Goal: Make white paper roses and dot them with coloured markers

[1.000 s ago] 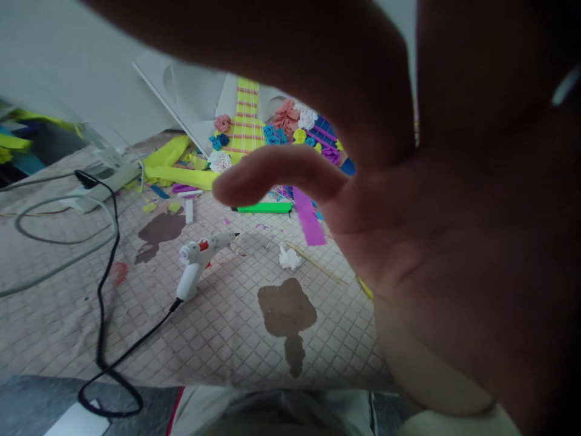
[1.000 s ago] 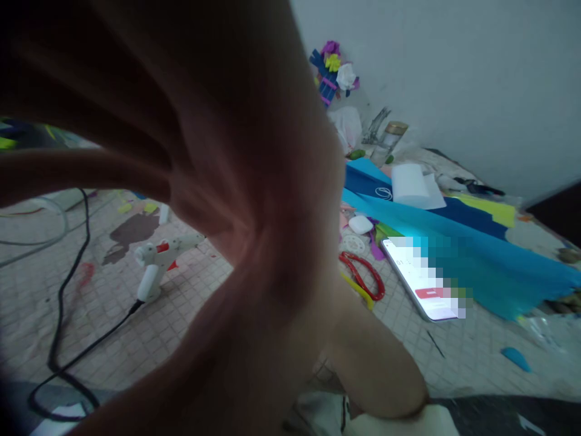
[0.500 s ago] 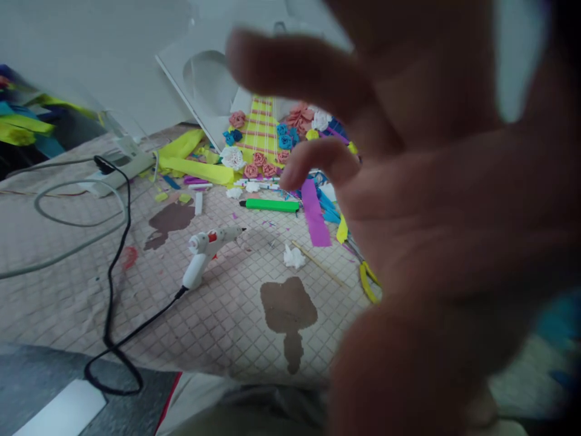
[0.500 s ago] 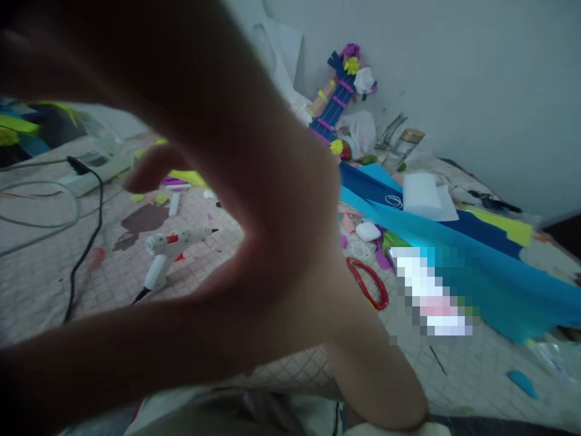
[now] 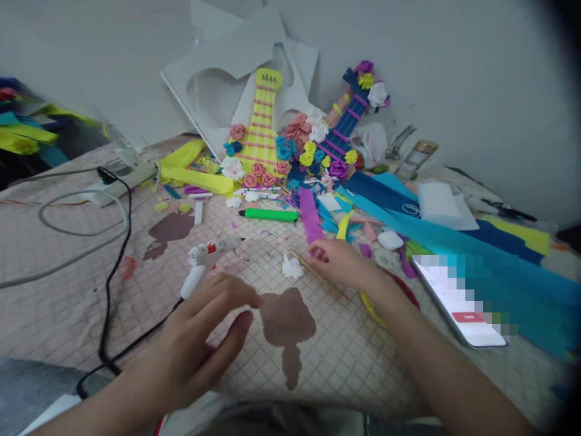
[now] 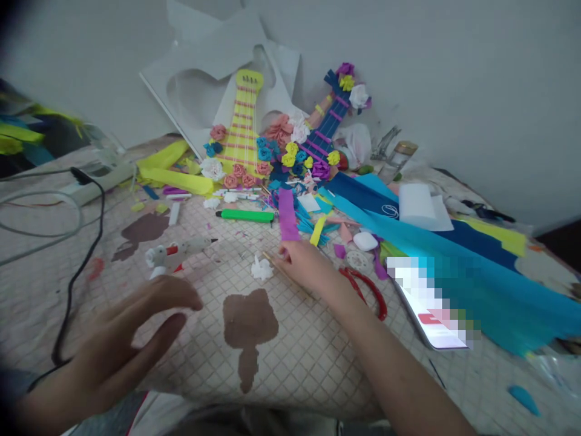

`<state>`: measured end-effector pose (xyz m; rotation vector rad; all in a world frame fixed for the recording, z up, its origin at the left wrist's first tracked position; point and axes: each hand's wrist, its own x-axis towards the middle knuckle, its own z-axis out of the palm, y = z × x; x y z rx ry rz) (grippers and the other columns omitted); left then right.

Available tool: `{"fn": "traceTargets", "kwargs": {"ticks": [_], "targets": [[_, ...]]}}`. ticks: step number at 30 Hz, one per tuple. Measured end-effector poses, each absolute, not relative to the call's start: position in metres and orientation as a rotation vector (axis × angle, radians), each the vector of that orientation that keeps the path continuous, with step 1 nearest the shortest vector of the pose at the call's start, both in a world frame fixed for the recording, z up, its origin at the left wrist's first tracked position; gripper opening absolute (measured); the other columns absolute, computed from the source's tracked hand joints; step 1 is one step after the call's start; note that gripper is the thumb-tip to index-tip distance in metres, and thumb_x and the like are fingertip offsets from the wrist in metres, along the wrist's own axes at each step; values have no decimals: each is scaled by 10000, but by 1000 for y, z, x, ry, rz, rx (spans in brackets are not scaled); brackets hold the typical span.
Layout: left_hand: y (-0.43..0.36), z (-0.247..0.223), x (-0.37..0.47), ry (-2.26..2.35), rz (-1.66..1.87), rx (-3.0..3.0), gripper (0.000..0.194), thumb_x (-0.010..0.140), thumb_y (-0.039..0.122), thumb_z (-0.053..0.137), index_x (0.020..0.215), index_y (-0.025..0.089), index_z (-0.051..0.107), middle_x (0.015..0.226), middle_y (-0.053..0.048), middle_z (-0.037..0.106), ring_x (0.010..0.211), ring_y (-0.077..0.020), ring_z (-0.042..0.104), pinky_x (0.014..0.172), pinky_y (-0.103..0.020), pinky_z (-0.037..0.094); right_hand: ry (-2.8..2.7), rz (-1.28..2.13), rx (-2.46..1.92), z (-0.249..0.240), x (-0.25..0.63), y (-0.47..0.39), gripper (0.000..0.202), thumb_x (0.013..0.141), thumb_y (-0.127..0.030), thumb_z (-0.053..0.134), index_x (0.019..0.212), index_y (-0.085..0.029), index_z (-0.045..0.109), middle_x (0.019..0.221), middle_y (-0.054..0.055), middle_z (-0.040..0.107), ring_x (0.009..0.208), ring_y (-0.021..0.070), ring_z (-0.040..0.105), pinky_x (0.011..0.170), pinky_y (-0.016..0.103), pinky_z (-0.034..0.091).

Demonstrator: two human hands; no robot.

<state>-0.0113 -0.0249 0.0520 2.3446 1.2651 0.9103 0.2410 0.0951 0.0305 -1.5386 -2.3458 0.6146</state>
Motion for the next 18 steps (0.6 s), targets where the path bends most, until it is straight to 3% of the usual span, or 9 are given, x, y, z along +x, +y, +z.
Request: {"fn": "traceTargets", "kwargs": {"ticks": [4,10,14,18], "targets": [[7,51,14,1212,638,2287,173,897,201,434,1017,225,555,962,-20,633,892,-150,589,799,-293,476,-2375,620,-1552,6,247,86,58,741,-194,613,694,-173,586,650,22,627,581,142,539,528,241,347],[39,19,43,1417,548,2175,192,866,262,438,986,158,545,965,-102,631,844,-218,593,778,-377,464,-2276,568,-1511,0,249,83,87,773,-109,511,729,-175,547,744,58,637,708,180,579,634,276,374],[62,5,58,1445,559,2130,389,808,348,530,1129,137,467,934,-111,611,803,-244,586,758,-407,450,-2128,563,-1474,-1,253,86,58,827,-162,459,826,-181,514,758,57,633,694,186,592,630,287,398],[73,2,65,1416,590,2051,490,733,257,595,1187,154,444,855,-55,606,769,-219,571,733,-367,444,-1995,601,-1395,2,252,87,41,838,-215,454,842,-191,487,761,40,617,687,173,592,621,277,420]]}}
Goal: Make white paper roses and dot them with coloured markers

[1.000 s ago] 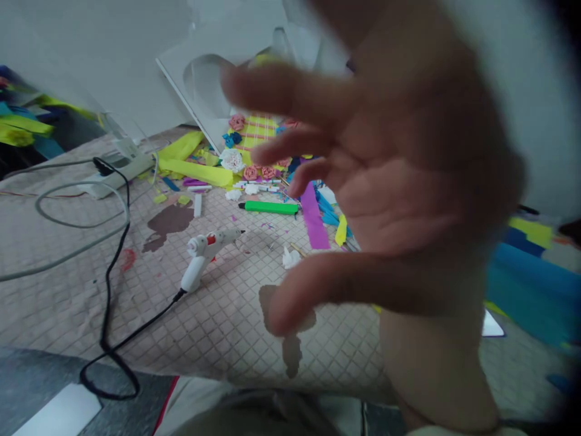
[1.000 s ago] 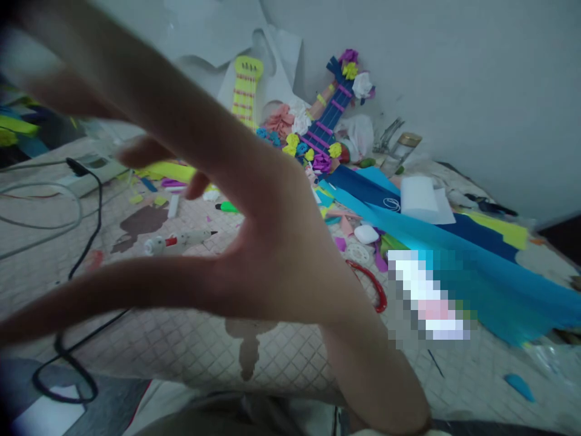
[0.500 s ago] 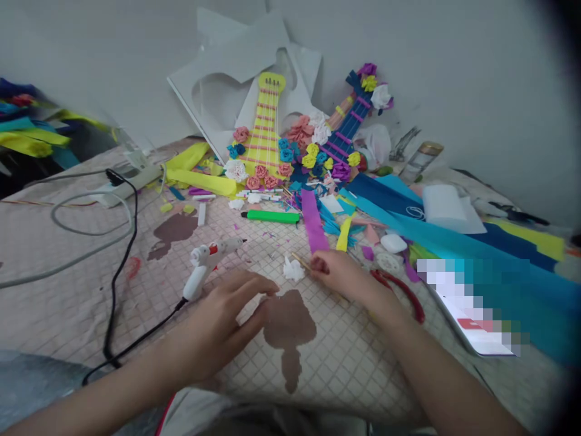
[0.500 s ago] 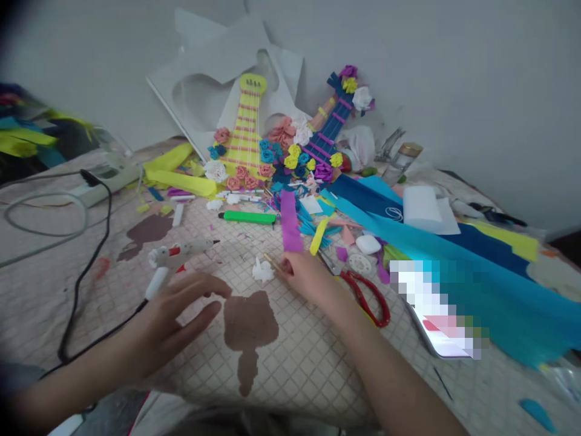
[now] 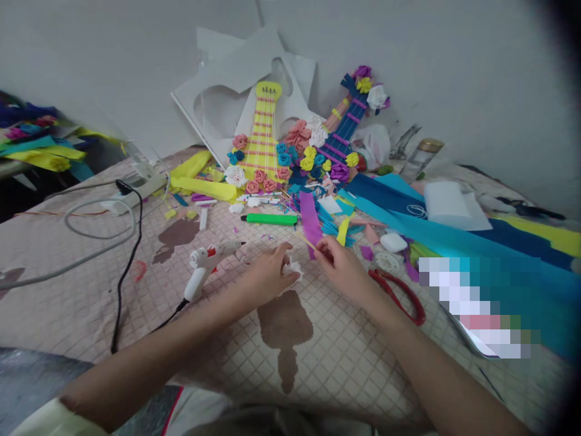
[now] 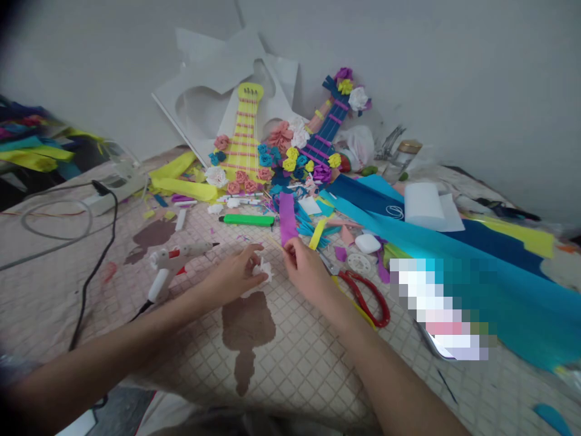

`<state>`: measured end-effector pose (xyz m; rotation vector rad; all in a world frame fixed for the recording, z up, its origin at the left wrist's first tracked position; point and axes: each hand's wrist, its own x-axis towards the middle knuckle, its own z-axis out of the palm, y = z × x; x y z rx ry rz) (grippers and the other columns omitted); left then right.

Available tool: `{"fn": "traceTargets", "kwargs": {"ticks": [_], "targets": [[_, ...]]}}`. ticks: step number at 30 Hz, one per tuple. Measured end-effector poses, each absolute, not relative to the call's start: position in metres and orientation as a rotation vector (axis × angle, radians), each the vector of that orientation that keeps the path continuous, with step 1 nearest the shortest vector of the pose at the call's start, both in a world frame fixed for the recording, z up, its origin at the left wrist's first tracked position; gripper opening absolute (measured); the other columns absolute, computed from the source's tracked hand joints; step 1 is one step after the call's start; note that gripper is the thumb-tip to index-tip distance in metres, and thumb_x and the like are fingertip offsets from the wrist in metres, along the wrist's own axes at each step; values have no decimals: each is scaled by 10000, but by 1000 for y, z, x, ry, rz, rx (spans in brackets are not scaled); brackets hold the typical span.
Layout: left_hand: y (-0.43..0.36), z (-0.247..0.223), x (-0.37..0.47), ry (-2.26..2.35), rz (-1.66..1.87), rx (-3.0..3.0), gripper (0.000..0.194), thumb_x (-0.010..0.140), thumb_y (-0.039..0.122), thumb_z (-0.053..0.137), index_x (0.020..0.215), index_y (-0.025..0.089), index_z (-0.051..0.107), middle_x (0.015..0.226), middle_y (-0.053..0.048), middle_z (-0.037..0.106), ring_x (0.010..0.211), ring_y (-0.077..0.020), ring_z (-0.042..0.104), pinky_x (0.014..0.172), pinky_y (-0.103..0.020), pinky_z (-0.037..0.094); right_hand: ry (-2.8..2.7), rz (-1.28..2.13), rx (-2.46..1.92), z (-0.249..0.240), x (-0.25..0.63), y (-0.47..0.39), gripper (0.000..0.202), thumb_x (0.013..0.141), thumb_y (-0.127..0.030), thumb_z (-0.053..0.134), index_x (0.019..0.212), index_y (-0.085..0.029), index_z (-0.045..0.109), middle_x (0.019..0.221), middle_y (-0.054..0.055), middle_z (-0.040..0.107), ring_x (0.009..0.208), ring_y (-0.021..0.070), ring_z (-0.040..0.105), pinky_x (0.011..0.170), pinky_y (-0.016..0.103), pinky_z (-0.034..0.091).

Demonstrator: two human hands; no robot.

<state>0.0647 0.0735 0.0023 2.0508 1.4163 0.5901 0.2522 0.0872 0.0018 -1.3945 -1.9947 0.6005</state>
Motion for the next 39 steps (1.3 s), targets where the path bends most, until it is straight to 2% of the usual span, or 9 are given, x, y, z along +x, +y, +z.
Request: {"fn": "traceTargets", "kwargs": {"ticks": [5,8,10,13,15,20,24,27,39], "targets": [[71,-2,68,1323,683,1897,628,642,131,626,1234,188,425,862,-6,569,673,-140,540,665,-286,442,-1847,642,-1323,8,251,87,69,832,-265,478,825,-196,484,718,14,593,635,149,572,601,266,432],[71,-5,71,1240,753,1770,678,631,119,637,1262,191,399,904,-7,555,622,-100,528,593,-237,436,-1777,674,-1279,7,252,88,101,840,-298,482,829,-197,489,704,3,582,630,137,569,597,254,445],[75,-4,75,1197,802,1683,561,651,165,646,1184,163,470,873,-11,566,626,-100,537,578,-227,434,-1741,684,-1254,6,253,89,138,846,-334,486,831,-197,492,701,0,576,621,131,562,572,241,444],[83,0,81,1148,865,1588,232,691,271,643,873,137,594,714,5,558,607,-109,523,567,-231,417,-1716,666,-1229,5,254,90,203,859,-390,475,835,-191,513,696,2,575,605,126,547,541,232,431],[87,4,83,1115,904,1535,191,704,312,631,771,138,589,667,11,546,594,-108,512,561,-233,409,-1724,636,-1217,8,254,89,227,871,-395,462,860,-185,547,710,9,593,612,125,548,551,234,430],[84,11,79,1053,953,1385,200,715,294,607,821,134,552,666,7,567,566,-98,529,540,-231,441,-1851,561,-1178,17,255,82,234,874,-344,483,788,-176,621,734,28,640,654,136,561,580,250,420],[81,15,72,1051,967,1312,197,689,270,651,790,145,537,637,32,542,497,-66,493,476,-201,419,-1976,510,-1155,21,257,79,197,845,-297,534,732,-176,641,704,27,635,609,128,533,555,262,389],[78,16,69,1029,973,1271,237,678,252,679,838,152,536,650,37,551,470,-51,474,445,-186,413,-2065,416,-1145,20,257,78,196,845,-281,538,713,-181,642,680,22,629,573,116,513,539,263,379],[69,9,69,1067,1014,1532,175,747,222,629,910,178,582,775,5,599,613,-83,542,464,-159,417,-2056,482,-1301,23,248,73,241,856,-300,520,691,-164,631,662,25,624,585,119,526,523,257,370]]}}
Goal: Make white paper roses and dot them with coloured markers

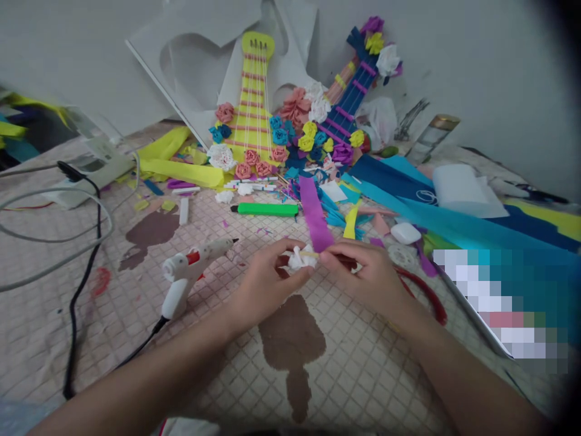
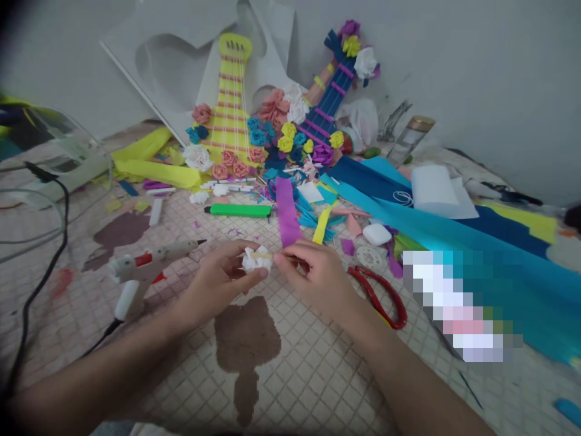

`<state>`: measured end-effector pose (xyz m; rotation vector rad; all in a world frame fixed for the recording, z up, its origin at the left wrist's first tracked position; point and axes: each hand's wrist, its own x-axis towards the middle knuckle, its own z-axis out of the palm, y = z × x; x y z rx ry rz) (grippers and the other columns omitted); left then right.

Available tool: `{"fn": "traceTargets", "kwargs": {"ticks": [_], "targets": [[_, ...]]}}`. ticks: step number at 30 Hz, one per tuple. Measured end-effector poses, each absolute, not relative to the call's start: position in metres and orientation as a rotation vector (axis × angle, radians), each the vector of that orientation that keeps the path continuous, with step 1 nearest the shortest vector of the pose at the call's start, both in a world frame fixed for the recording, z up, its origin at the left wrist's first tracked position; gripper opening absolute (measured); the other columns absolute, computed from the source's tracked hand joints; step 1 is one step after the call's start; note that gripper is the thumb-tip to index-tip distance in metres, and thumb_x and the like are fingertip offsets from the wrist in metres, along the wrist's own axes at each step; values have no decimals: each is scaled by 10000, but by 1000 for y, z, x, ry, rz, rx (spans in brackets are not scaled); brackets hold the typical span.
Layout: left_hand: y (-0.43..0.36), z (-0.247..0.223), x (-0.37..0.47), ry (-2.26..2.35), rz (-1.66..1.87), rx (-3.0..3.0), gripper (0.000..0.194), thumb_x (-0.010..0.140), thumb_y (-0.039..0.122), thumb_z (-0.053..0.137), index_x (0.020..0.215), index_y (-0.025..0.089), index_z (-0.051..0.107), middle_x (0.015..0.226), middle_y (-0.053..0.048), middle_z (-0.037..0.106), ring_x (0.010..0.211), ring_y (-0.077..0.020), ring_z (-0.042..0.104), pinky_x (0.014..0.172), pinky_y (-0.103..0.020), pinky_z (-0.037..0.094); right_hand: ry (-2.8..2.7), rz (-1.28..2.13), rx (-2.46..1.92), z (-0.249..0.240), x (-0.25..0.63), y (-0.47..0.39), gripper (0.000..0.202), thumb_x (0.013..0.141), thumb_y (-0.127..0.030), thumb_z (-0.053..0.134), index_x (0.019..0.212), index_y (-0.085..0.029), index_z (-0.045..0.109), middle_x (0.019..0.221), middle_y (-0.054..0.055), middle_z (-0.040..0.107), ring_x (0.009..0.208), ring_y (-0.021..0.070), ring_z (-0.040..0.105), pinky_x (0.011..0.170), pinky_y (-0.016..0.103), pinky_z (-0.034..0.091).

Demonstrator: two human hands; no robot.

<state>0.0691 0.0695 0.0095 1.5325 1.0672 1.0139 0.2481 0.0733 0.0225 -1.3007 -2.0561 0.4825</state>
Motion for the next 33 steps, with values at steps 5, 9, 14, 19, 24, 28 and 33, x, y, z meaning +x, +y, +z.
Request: {"fn": "traceTargets", "kwargs": {"ticks": [5,9,14,19,24,28,33], "targets": [[70,11,68,1154,1043,1645,191,745,241,632,923,180,599,811,-8,611,685,-109,562,516,-178,439,-2036,545,-1332,24,247,73,187,843,-279,534,722,-176,632,682,14,643,601,121,548,533,247,388],[70,14,68,1126,1012,1548,200,813,341,551,903,168,599,806,-19,586,633,-103,542,532,-208,460,-2028,533,-1336,24,246,71,150,831,-266,547,734,-186,630,712,15,653,618,125,560,541,243,405],[70,12,67,1065,1008,1477,260,858,396,482,834,163,595,801,-19,574,625,-102,524,544,-219,468,-2076,451,-1327,21,245,71,139,829,-271,555,737,-191,624,711,19,634,602,121,536,546,248,406],[72,13,66,1160,975,1578,195,834,338,532,836,161,613,720,4,567,557,-87,513,497,-207,413,-2093,448,-1308,20,244,69,135,842,-267,546,776,-189,633,746,22,634,662,130,567,587,254,420],[73,14,67,1166,969,1607,172,834,303,530,852,153,612,789,-18,603,597,-97,528,521,-216,431,-2099,469,-1320,22,243,68,138,841,-261,551,770,-185,640,735,13,642,647,121,558,587,252,411],[73,14,66,1170,980,1730,157,847,286,517,854,160,611,792,-22,624,631,-107,537,548,-221,435,-2046,595,-1344,23,243,68,146,836,-284,554,774,-194,650,712,4,658,601,117,554,536,239,403],[71,13,65,1102,1022,1993,110,847,205,510,885,166,605,836,-25,645,716,-115,554,637,-231,440,-1965,766,-1353,21,243,68,189,822,-358,566,780,-200,661,748,13,684,642,139,593,542,241,434]]}}
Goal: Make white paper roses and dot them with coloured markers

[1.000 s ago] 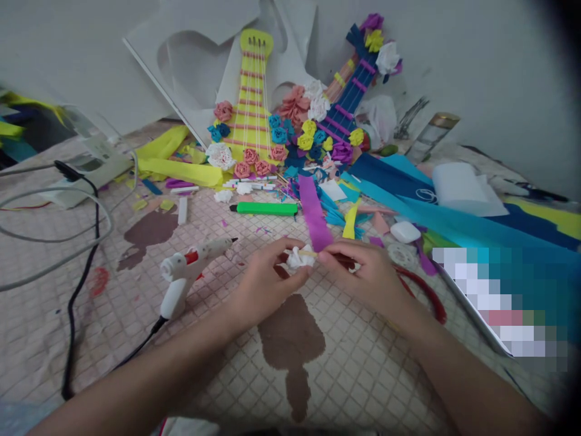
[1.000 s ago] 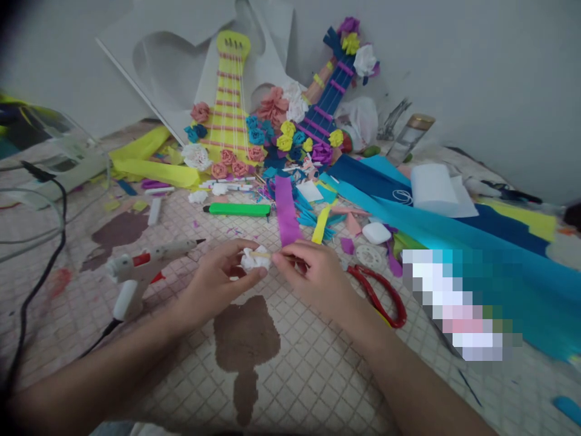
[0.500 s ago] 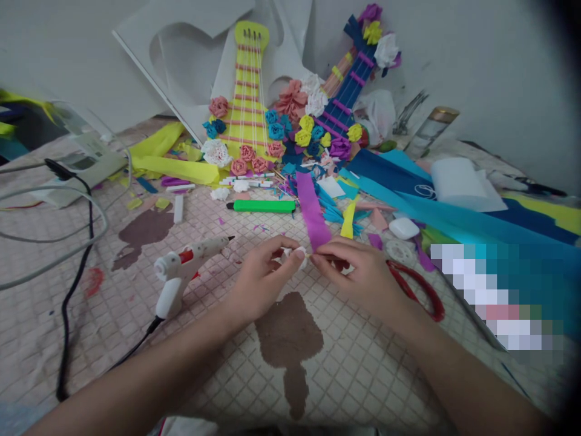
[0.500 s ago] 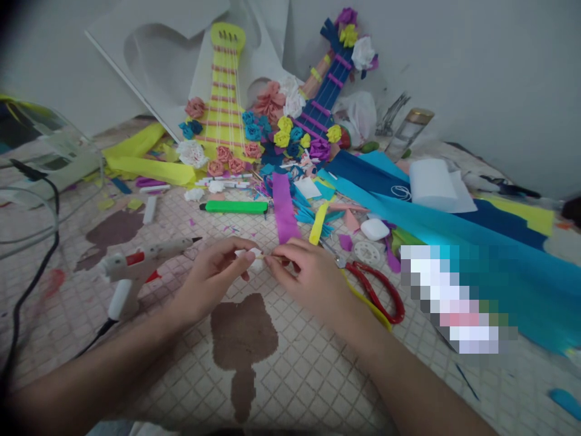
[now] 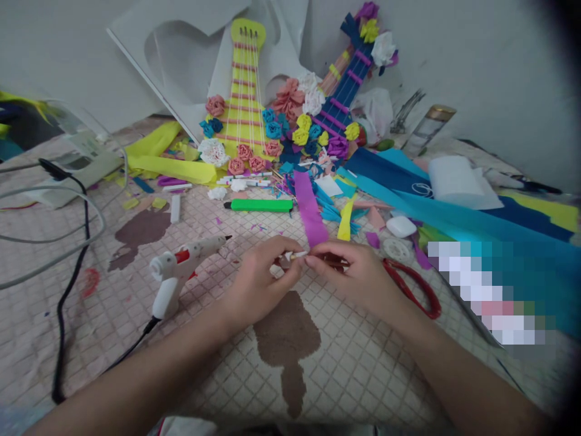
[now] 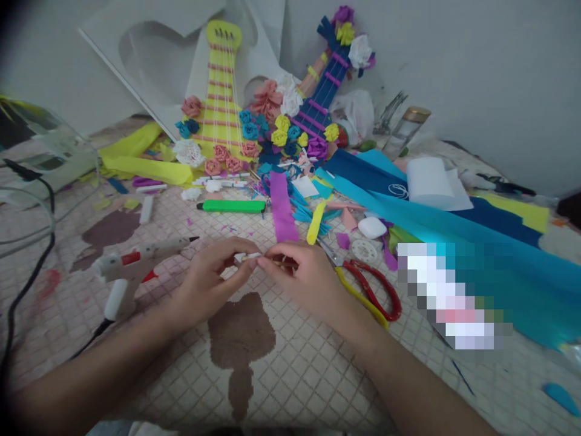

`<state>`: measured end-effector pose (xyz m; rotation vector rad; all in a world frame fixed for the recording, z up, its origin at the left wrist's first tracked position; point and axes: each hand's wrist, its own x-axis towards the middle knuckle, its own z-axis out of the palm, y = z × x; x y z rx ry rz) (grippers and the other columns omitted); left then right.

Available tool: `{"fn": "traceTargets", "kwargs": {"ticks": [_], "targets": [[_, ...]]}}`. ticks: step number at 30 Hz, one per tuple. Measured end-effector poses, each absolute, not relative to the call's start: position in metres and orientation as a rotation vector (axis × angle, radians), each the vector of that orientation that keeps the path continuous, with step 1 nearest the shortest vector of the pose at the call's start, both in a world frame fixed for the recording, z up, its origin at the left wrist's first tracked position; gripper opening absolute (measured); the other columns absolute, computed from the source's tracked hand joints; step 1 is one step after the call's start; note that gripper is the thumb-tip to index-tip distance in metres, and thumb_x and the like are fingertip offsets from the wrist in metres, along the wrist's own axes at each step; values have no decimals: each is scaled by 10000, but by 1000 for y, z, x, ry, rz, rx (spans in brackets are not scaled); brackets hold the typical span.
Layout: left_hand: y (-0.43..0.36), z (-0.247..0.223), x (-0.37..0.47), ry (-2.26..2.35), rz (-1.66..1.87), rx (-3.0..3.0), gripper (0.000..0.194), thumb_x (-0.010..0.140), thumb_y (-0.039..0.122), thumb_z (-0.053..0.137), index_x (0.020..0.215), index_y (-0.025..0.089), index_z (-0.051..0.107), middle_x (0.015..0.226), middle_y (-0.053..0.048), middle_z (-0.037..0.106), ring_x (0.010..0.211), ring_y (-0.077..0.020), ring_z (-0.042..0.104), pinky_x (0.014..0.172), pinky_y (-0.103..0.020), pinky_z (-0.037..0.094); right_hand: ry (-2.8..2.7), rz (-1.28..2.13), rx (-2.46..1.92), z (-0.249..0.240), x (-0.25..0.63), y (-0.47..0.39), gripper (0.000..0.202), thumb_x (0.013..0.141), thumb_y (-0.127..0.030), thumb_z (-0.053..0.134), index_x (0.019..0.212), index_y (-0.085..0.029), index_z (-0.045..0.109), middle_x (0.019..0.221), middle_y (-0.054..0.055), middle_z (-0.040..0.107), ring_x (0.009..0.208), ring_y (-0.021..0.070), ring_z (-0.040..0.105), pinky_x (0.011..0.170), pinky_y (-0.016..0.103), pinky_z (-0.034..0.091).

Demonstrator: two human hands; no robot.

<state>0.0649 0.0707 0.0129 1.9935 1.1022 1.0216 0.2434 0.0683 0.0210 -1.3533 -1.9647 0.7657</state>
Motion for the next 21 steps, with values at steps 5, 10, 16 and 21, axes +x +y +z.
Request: {"fn": "traceTargets", "kwargs": {"ticks": [5,10,16,21], "targets": [[70,12,66,1066,1056,2081,112,853,181,502,905,158,599,839,-19,650,693,-98,546,614,-207,425,-1869,892,-1396,22,244,67,158,793,-351,600,782,-203,655,734,4,673,659,141,598,575,243,459],[70,12,66,1119,1051,2045,112,842,200,526,901,153,608,767,-5,640,617,-87,514,578,-206,408,-1815,876,-1425,23,242,66,172,786,-356,603,745,-195,644,713,8,659,645,140,585,584,254,456],[69,13,66,1214,1017,2024,112,832,240,542,851,164,622,655,16,586,561,-89,467,554,-217,387,-1794,870,-1397,21,242,65,171,785,-358,605,752,-196,649,719,6,663,643,133,580,571,244,451],[69,11,66,1218,1029,2040,133,835,261,539,848,156,620,626,23,556,538,-82,444,532,-212,366,-1797,866,-1375,21,242,66,160,784,-346,607,765,-196,661,730,8,673,649,128,586,575,235,454]]}}
